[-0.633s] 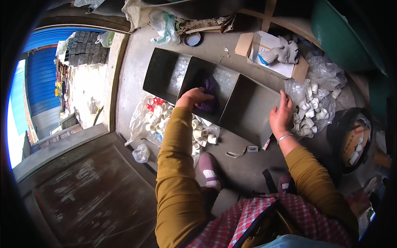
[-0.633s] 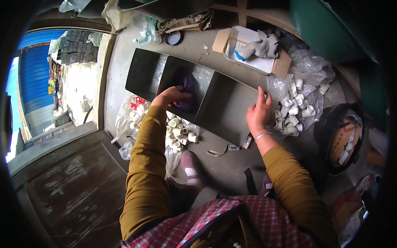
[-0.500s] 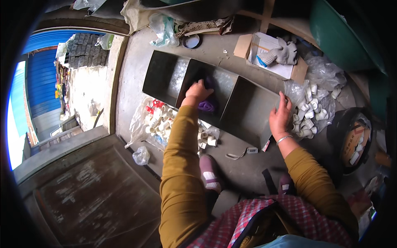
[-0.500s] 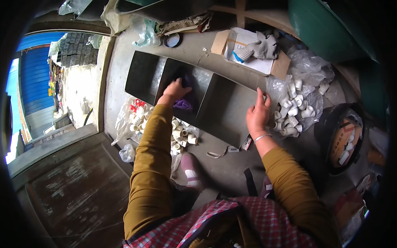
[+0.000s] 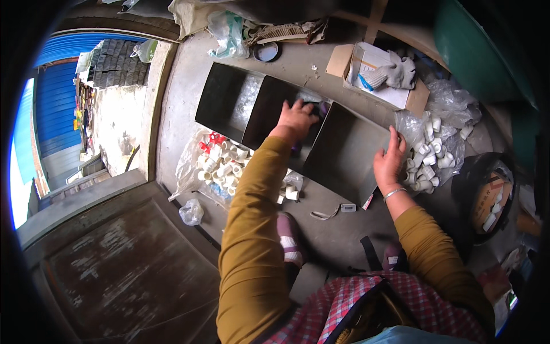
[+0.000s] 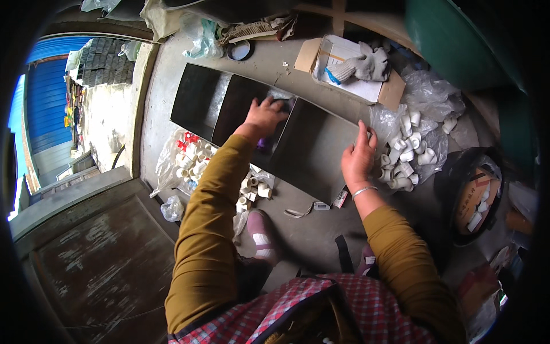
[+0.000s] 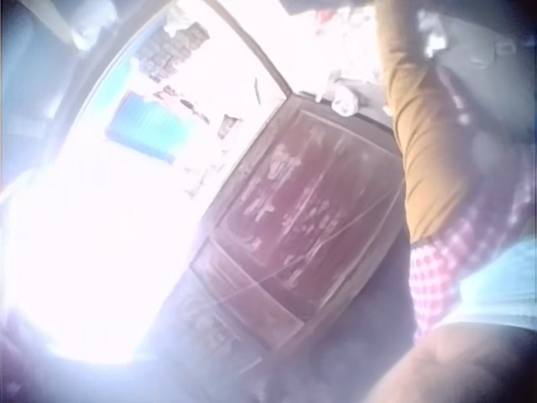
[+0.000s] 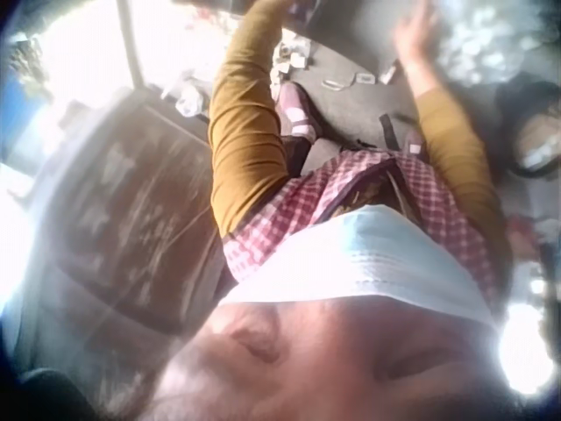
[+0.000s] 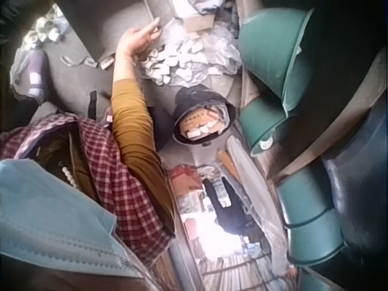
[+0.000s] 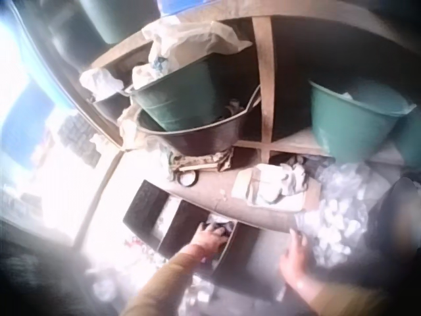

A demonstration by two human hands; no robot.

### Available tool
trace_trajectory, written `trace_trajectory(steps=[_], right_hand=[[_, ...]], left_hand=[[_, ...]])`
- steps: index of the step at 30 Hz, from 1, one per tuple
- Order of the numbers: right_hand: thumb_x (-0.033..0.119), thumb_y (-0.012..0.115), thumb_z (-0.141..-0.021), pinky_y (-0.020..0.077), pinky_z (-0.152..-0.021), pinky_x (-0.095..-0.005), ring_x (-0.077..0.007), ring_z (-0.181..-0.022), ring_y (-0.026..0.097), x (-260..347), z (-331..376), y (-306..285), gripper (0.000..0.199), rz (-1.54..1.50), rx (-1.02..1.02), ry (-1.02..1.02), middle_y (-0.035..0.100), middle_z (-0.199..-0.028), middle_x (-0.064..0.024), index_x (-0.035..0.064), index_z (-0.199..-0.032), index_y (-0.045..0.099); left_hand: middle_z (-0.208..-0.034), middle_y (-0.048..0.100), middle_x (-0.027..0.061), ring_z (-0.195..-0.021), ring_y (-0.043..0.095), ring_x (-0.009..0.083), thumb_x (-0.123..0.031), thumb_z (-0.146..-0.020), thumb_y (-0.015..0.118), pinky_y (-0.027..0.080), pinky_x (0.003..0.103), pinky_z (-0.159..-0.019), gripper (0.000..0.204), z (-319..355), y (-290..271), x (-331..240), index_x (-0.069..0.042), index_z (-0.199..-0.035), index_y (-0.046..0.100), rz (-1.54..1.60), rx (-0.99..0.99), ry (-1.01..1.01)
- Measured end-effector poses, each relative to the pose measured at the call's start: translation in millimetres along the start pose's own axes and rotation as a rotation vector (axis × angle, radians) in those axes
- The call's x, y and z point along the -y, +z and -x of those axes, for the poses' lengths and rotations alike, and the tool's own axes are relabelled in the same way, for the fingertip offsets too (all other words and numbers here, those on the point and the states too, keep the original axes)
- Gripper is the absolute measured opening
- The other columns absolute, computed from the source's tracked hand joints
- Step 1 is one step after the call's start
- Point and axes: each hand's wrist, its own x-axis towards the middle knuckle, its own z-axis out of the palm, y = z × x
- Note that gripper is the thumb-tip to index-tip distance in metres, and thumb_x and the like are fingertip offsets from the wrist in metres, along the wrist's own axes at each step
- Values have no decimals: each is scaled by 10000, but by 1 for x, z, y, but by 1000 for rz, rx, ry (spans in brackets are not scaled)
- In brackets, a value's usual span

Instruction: The person sorts white plastic pipe fittings from a compartmentalized metal tray into a plastic bag, then wipes the tray compartments with a purple cloth. The person handles the fittings one at a time and cleans each compartment sequentially.

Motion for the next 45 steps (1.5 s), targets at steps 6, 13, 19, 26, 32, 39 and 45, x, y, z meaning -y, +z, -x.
trace_trajectory(steps=[6, 13, 19, 26, 32, 39, 45], right_hand=[[-68, 474, -689, 406, -847, -388, -378, -1025, 460, 4, 4, 1, 600, -26, 18, 4, 352, -1205, -226, 93, -1256, 360], [-84, 485, -674, 381, -888, -380, -370, -1065, 431, 4, 1, -3, 621, -58, 56, 84, 373, -1192, -214, 85, -1257, 356], [-79, 490, -675, 381, -888, -378, -365, -1060, 432, 5, 2, 3, 613, -41, 20, 57, 384, -1179, -206, 90, -1251, 367], [-73, 490, -680, 390, -882, -374, -356, -1062, 434, 1, 2, 1, 610, -33, 48, 80, 369, -1188, -201, 96, -1253, 369], [-55, 486, -691, 426, -820, -383, -374, -1010, 468, 3, 5, 2, 593, -41, 26, 46, 376, -1188, -216, 118, -1247, 375], [-48, 473, -709, 437, -795, -392, -397, -959, 489, -1, 4, 3, 564, -30, -3, 41, 383, -1178, -240, 120, -1240, 384], [-46, 480, -706, 442, -787, -394, -387, -970, 486, 1, 2, 5, 563, -44, -21, 41, 385, -1177, -231, 132, -1233, 392]], left_hand=[[-1075, 578, 71, -1045, 524, 227, -180, -827, 408, 425, 352, -845, 271, -7, 10, 48, -145, -983, 627, 82, 126, -531], [-974, 569, 246, -944, 565, 320, -490, -607, 667, 458, 360, -815, 818, 29, 34, 44, 61, -1150, 401, 361, 226, -496], [-1080, 521, 226, -989, 529, 341, -236, -574, 696, 435, 375, -852, 703, 28, 55, 19, 15, -1167, 415, 757, 137, -435], [-1043, 564, 139, -1046, 507, 313, -219, -783, 526, 433, 415, -829, 293, 36, 24, 14, -54, -1024, 550, 61, 445, 68], [-1194, 469, 88, -1059, 424, 263, -249, -791, 498, 346, 510, -864, 316, 24, 5, 31, -108, -1058, 593, -670, 100, -184], [-1308, 297, 236, -1062, 475, 382, -107, -718, 579, 488, 400, -786, 498, 24, 12, 29, -120, -1187, 414, -101, 234, -205], [-1060, 555, 188, -921, 587, 300, -222, -772, 495, 482, 372, -776, 299, 31, 32, 17, -51, -1005, 577, 67, 364, -417]])
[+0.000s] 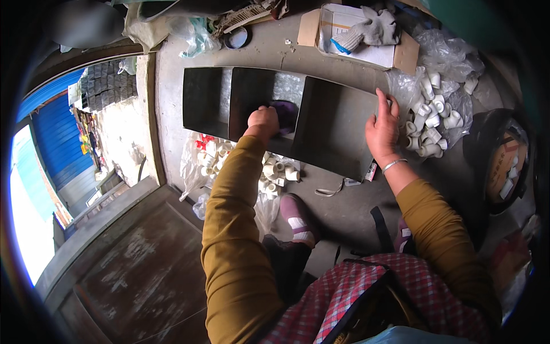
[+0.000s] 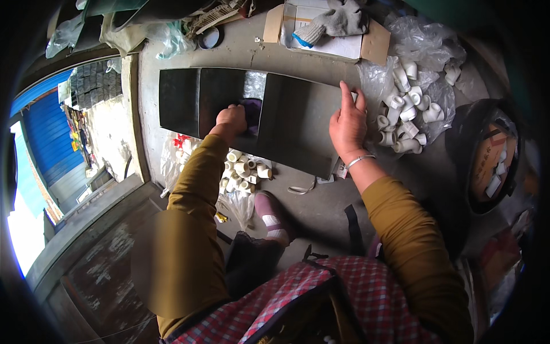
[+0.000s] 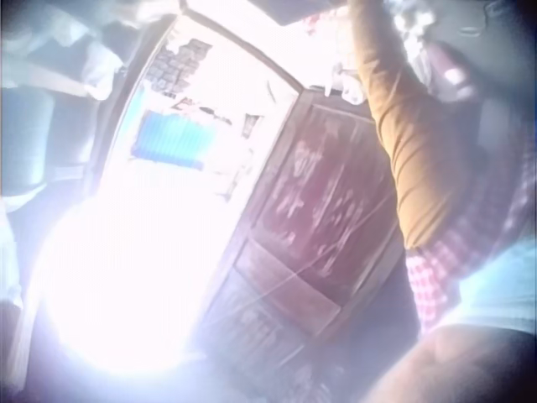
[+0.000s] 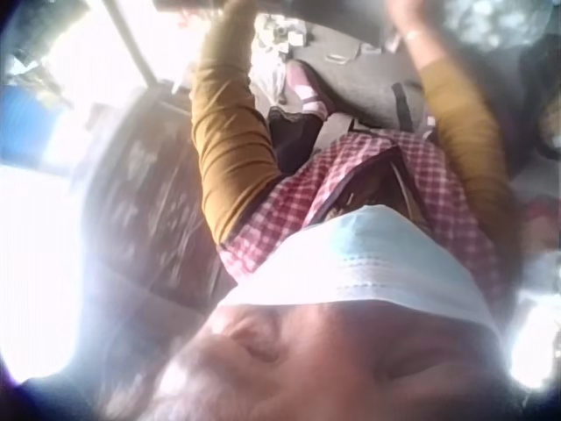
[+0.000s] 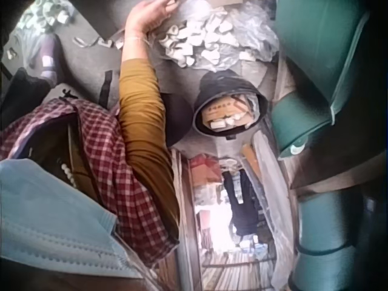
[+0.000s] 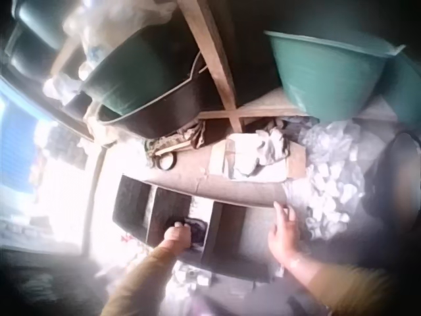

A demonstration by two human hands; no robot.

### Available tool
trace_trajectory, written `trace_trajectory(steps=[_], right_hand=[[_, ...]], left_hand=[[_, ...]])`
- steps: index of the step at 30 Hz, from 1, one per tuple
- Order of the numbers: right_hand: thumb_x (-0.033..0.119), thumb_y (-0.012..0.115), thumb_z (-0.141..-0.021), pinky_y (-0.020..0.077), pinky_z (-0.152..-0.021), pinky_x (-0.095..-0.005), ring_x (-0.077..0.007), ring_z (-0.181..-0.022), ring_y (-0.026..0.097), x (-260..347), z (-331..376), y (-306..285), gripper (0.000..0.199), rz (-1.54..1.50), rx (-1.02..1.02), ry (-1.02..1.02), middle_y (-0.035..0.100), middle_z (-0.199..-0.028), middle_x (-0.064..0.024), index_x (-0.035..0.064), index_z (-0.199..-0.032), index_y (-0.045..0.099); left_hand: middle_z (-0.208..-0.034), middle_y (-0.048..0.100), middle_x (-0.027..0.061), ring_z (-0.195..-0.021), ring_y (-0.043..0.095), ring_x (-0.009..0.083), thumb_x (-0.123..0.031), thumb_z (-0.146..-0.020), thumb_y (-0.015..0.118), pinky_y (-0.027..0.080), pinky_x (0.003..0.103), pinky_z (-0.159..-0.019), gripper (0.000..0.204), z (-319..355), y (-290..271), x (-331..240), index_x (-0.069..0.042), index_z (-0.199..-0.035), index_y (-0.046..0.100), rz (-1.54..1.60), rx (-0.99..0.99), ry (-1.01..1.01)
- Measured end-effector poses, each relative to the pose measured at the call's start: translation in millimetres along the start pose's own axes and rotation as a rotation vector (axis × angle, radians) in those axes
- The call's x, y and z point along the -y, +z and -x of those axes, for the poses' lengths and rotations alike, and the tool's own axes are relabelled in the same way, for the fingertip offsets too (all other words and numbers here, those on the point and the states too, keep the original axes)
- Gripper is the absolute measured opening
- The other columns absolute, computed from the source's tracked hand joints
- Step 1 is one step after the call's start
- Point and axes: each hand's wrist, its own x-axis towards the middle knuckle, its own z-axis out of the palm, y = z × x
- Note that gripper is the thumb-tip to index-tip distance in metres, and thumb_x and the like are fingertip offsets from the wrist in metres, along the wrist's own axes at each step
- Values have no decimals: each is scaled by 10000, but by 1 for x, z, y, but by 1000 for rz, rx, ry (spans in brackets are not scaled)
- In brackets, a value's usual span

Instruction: The person sorts white plastic pipe fittings from a compartmentalized metal tray into a plastic bag, then wipes the tray compartments with a purple cloth. The person handles the fittings one at a time and cleans each compartment sequentially.

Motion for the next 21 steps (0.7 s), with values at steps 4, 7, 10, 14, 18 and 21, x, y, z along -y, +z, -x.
trace_trajectory(steps=[4, 7, 10, 14, 18, 21], right_hand=[[-45, 483, -701, 448, -781, -391, -383, -970, 486, 2, 0, 0, 575, 4, 24, 50, 392, -1180, -200, 148, -1235, 391], [-45, 487, -695, 450, -781, -388, -378, -972, 486, 7, -2, -3, 582, -19, 36, 54, 397, -1177, -184, 153, -1234, 392], [-44, 491, -690, 449, -785, -389, -374, -982, 480, -5, 3, -3, 581, 2, 16, 59, 396, -1176, -180, 146, -1231, 393], [-45, 493, -685, 442, -798, -396, -374, -1005, 463, -5, 0, -1, 579, 0, 6, 29, 392, -1178, -178, 139, -1225, 395], [-36, 499, -687, 447, -795, -394, -372, -1005, 464, -1, -1, -1, 581, -4, 14, 26, 389, -1177, -176, 148, -1227, 393], [-29, 504, -687, 451, -791, -392, -374, -1009, 460, -1, 1, -2, 586, 11, 52, 57, 383, -1178, -175, 155, -1231, 391]], left_hand=[[-939, 592, 237, -910, 582, 322, -272, -706, 494, 459, 384, -786, 356, -4, -12, -20, -3, -896, 628, 309, 37, 119], [-883, 628, 186, -832, 606, 289, -274, -690, 540, 452, 353, -739, 382, -7, -2, -9, 14, -929, 619, 887, 179, -91], [-873, 612, 48, -764, 575, 142, -211, -737, 547, 444, 258, -740, 309, 22, -50, 3, -4, -963, 589, 1735, 195, 79], [-914, 608, 47, -843, 578, 244, -162, -650, 641, 471, 340, -726, 330, 23, -105, 16, -98, -969, 589, 205, -485, 159], [-841, 603, 27, -894, 535, 218, -189, -719, 548, 463, 347, -685, 108, 13, -73, 33, -153, -759, 641, -472, -428, 283], [-822, 623, 22, -926, 540, 222, -170, -731, 532, 463, 343, -715, 128, 18, -17, 27, -130, -739, 653, -525, -161, 240]])
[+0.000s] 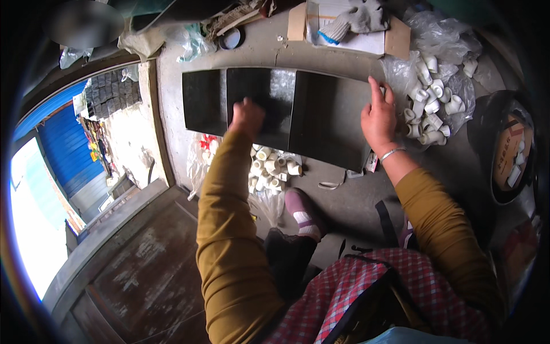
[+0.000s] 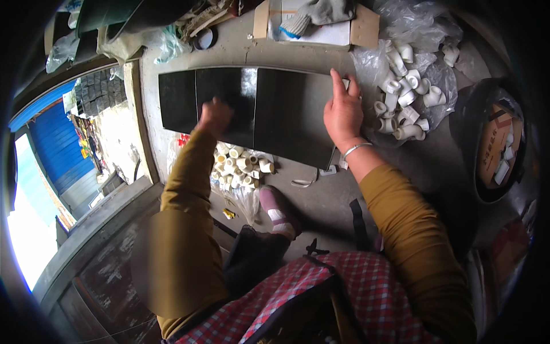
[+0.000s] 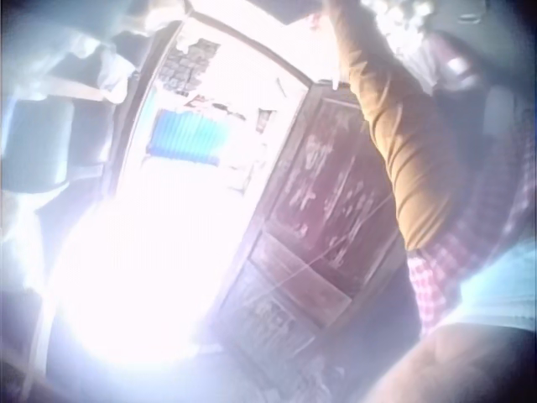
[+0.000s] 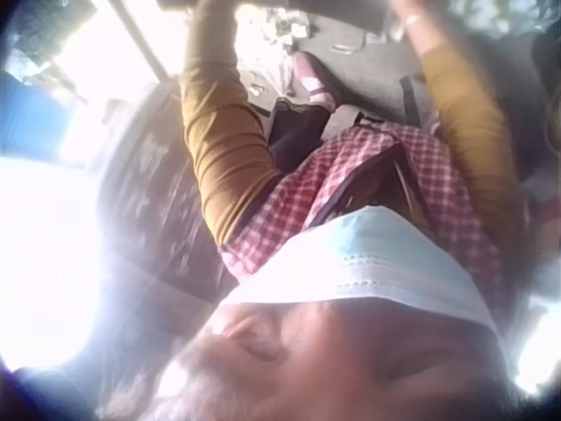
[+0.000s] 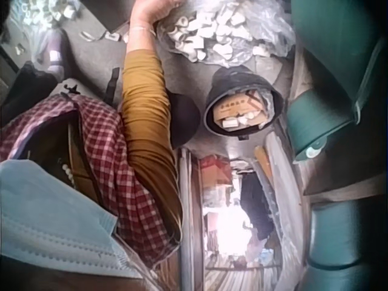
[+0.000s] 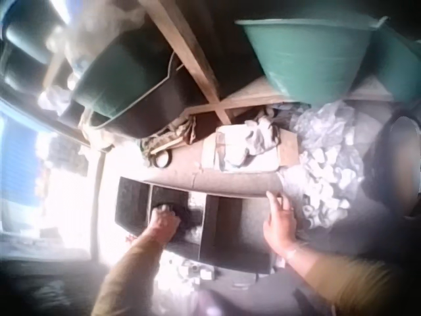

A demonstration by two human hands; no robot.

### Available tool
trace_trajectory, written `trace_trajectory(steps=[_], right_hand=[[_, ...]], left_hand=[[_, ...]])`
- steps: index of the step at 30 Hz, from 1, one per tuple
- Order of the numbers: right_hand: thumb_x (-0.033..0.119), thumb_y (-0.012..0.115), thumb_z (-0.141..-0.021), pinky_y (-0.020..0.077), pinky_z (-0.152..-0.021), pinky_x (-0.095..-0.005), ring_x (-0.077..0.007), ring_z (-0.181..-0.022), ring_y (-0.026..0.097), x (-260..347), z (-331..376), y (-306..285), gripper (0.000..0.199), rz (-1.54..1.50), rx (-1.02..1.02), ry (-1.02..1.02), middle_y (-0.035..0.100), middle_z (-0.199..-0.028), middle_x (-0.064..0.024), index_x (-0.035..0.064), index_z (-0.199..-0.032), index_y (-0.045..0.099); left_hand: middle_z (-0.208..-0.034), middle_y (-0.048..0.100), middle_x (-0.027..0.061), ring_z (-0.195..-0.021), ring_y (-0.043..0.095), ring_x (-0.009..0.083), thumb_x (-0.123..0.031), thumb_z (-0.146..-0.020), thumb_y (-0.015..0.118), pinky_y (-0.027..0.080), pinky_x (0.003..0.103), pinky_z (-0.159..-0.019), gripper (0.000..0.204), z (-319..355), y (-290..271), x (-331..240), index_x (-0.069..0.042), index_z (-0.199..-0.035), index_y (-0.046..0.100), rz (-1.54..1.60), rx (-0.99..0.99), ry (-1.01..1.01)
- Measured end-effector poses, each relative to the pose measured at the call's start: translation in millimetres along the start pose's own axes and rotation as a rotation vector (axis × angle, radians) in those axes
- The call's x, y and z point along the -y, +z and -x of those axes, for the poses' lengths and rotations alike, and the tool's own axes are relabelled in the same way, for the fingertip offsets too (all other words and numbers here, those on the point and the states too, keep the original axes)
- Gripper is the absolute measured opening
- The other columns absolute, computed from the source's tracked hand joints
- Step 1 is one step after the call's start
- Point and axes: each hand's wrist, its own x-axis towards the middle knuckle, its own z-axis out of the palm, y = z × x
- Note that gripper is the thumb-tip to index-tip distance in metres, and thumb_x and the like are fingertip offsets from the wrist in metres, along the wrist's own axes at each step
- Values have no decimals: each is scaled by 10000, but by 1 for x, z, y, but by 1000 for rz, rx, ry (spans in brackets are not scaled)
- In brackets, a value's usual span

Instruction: The person sorts white plastic pipe fittings from a compartmentalized metal tray into a plastic bag, then wipes the tray compartments with a purple cloth. The person handles the fittings one at a time and cleans each compartment sequentially.

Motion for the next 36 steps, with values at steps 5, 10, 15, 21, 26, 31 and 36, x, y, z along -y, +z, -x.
trace_trajectory(steps=[5, 10, 15, 21, 26, 31, 36], right_hand=[[-28, 514, -682, 458, -782, -393, -373, -1023, 442, -1, -3, -1, 601, -12, -10, -3, 368, -1180, -179, 156, -1240, 387], [-33, 499, -692, 451, -789, -388, -362, -1010, 456, 1, -1, 0, 587, 19, -48, -20, 391, -1172, -166, 157, -1238, 393], [-25, 528, -671, 458, -795, -398, -374, -1063, 426, 0, -1, -2, 604, 3, -6, 7, 362, -1196, -181, 152, -1232, 391], [-1, 523, -689, 466, -785, -405, -376, -1056, 440, 2, 0, -6, 592, -10, 3, 39, 384, -1191, -183, 172, -1237, 383], [10, 512, -700, 473, -758, -415, -385, -995, 481, -2, 1, 5, 586, 27, -105, -59, 381, -1209, -183, 172, -1245, 370], [-7, 478, -693, 420, -841, -418, -381, -1010, 478, -19, -2, 0, 588, -41, -83, -38, 410, -1195, -183, 148, -1250, 370], [275, 451, -829, 338, -937, -321, -289, -1119, 428, 2, 20, -55, 474, -474, 42, 188, 446, -1215, -154, 102, -1265, 380]], left_hand=[[-917, 632, 54, -959, 541, 253, -215, -722, 536, 464, 367, -773, 213, 16, -11, -24, -157, -889, 656, 353, 142, 36], [-845, 620, 113, -834, 586, 262, -270, -651, 641, 460, 353, -767, 298, 31, -59, -34, -129, -913, 634, 637, 120, 72], [-849, 633, 69, -789, 581, 118, -54, -677, 637, 463, 250, -716, 290, 58, -71, 2, 31, -952, 600, 1647, 122, -100], [-957, 579, 107, -890, 566, 253, -202, -691, 659, 455, 346, -755, 333, 20, -90, -14, -55, -979, 581, 1151, -726, -251], [-951, 508, 102, -845, 535, 323, -174, -635, 631, 469, 417, -672, 271, -6, -131, -67, -124, -895, 577, 818, -712, -234], [-920, 573, 112, -852, 560, 306, -243, -643, 650, 465, 388, -718, 260, -4, -157, -98, -105, -860, 610, 954, -707, 118], [-989, 588, 149, -847, 582, 236, -175, -701, 659, 427, 292, -799, 388, 8, -149, -125, -3, -1036, 563, 1560, -480, 348]])
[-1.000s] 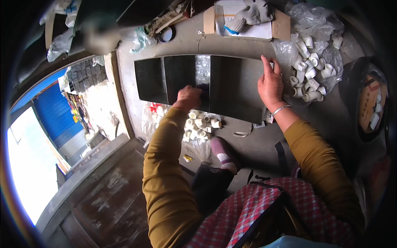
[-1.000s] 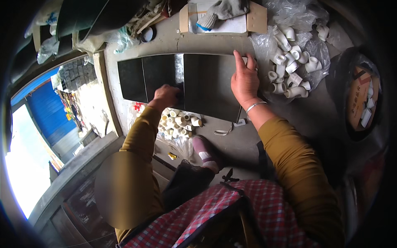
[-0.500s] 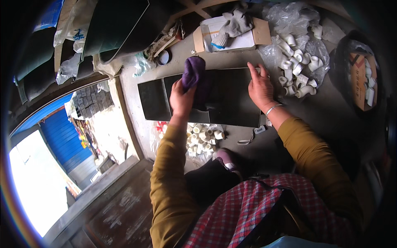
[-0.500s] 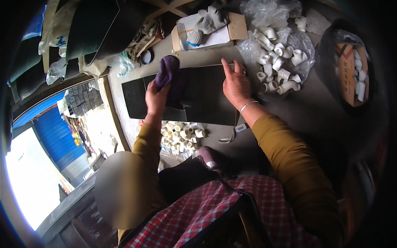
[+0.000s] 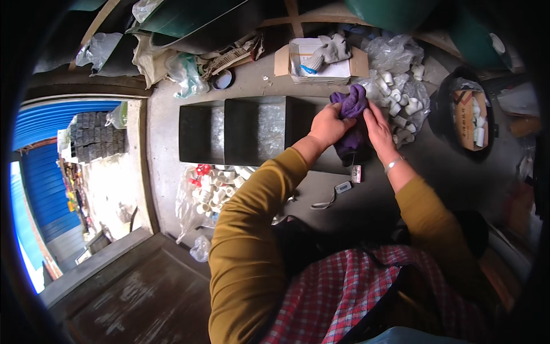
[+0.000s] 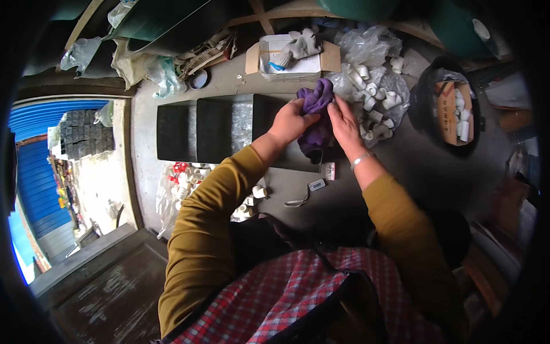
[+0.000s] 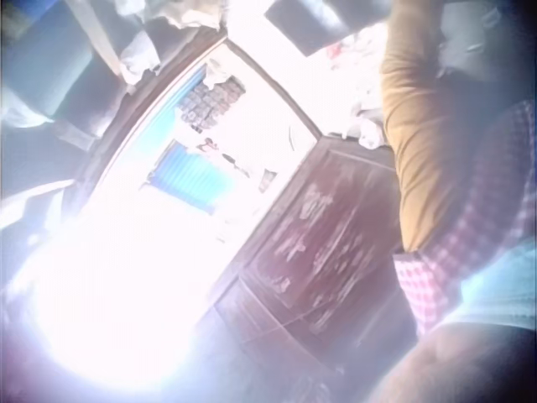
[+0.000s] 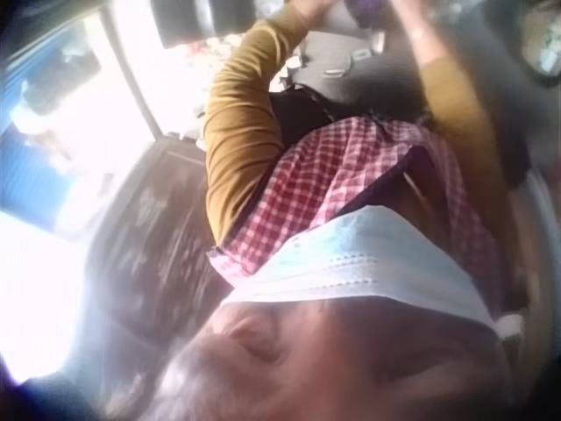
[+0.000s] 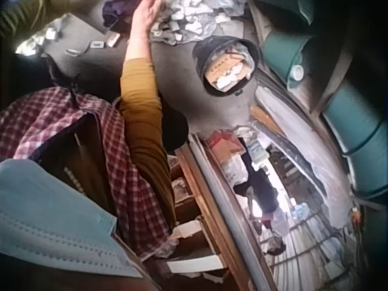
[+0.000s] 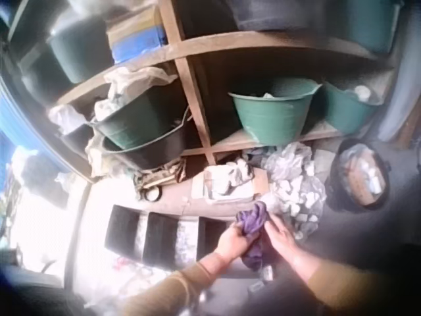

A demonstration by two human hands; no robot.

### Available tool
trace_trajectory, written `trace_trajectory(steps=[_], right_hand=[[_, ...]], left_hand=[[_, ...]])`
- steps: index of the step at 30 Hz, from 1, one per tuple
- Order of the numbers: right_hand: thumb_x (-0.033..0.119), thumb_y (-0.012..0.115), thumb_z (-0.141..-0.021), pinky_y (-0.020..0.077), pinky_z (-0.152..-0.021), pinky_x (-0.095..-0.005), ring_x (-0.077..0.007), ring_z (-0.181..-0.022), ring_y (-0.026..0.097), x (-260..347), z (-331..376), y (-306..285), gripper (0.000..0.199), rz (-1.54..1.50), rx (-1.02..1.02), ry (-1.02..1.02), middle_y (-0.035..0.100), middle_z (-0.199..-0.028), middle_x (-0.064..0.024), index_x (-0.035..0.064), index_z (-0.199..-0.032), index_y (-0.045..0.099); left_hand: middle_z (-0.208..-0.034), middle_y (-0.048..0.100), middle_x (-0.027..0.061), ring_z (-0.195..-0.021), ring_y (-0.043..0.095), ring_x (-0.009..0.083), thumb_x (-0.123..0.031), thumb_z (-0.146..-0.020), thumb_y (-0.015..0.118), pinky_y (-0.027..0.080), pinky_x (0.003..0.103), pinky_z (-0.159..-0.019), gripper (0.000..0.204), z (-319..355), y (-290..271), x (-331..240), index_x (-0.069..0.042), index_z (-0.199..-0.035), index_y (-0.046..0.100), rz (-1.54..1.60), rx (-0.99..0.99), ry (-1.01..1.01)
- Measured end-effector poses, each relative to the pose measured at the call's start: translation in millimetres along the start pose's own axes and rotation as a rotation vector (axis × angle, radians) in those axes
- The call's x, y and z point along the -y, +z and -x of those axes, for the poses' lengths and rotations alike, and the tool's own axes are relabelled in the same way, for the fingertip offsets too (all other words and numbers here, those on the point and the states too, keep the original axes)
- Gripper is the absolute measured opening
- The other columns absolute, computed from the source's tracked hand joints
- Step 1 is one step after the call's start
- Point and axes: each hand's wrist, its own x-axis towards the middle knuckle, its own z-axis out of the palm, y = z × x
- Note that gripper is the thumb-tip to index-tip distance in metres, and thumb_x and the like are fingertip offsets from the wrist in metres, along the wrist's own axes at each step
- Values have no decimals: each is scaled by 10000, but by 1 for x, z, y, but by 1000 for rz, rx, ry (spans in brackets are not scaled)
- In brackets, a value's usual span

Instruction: The person sorts white plastic pipe fittings from a compartmentalized metal tray into a plastic bag, then wipes the tray compartments with a purple cloth. The person handles the fittings one at a time and cleans each compartment sequentially.

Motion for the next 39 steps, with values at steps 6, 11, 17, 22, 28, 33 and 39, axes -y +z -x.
trace_trajectory(steps=[6, 11, 17, 22, 28, 33, 39], right_hand=[[262, 616, -771, 416, -856, -291, -157, -1068, 461, 33, 21, 7, 547, -340, 295, 68, 497, -1169, -28, 122, -1254, 402], [137, 585, -707, 450, -721, -355, -264, -931, 534, 77, 11, 59, 303, 778, 364, -498, 528, -1026, -105, 157, -1008, 556], [192, 490, -721, 359, -825, -385, -206, -1007, 466, 48, -29, 98, 204, 1399, 560, -1251, 486, -1133, -58, 171, -904, 578], [161, 479, -746, 257, -963, -377, -181, -1093, 413, 15, -49, 58, 266, 1851, 780, -1173, 514, -1120, -36, 138, -984, 597], [158, 480, -741, 323, -866, -355, -205, -961, 500, 26, -26, 66, 195, 1731, 952, -875, 562, -942, -60, 99, -897, 581], [168, 495, -669, 347, -886, -331, -204, -955, 494, 42, -50, 100, 144, 1315, 594, -1655, 544, -887, -26, 103, -777, 565], [203, 515, -632, 346, -848, -348, -204, -814, 518, -18, -78, 117, 105, 1462, 563, -1812, 549, -695, -13, 130, -608, 586]], left_hand=[[-1000, 556, 155, -849, 579, 279, -186, -745, 606, 458, 314, -761, 362, 41, -31, -10, -35, -1067, 542, 266, 100, 182], [-876, 585, 133, -794, 580, 306, -352, -794, 574, 482, 362, -670, 371, 90, -91, 50, -23, -966, 556, -542, -234, 141], [-741, 618, 156, -679, 607, 306, -500, -843, 388, 487, 378, -599, 514, 105, -78, 92, -24, -826, 579, -920, 219, -31], [-695, 615, 143, -642, 607, 296, -400, -873, 366, 487, 386, -580, 442, 103, -76, 91, -37, -734, 576, -824, 199, -41], [-697, 617, 140, -644, 606, 297, -365, -874, 367, 485, 390, -580, 418, 102, -68, 98, -28, -740, 575, -755, 240, 18], [-687, 615, 134, -629, 608, 293, -372, -869, 381, 487, 392, -577, 414, 105, -68, 100, -25, -746, 571, -737, 179, 55], [-726, 619, 141, -683, 613, 288, -373, -871, 373, 492, 383, -610, 416, 104, -70, 94, -22, -773, 574, -764, 222, 4]])
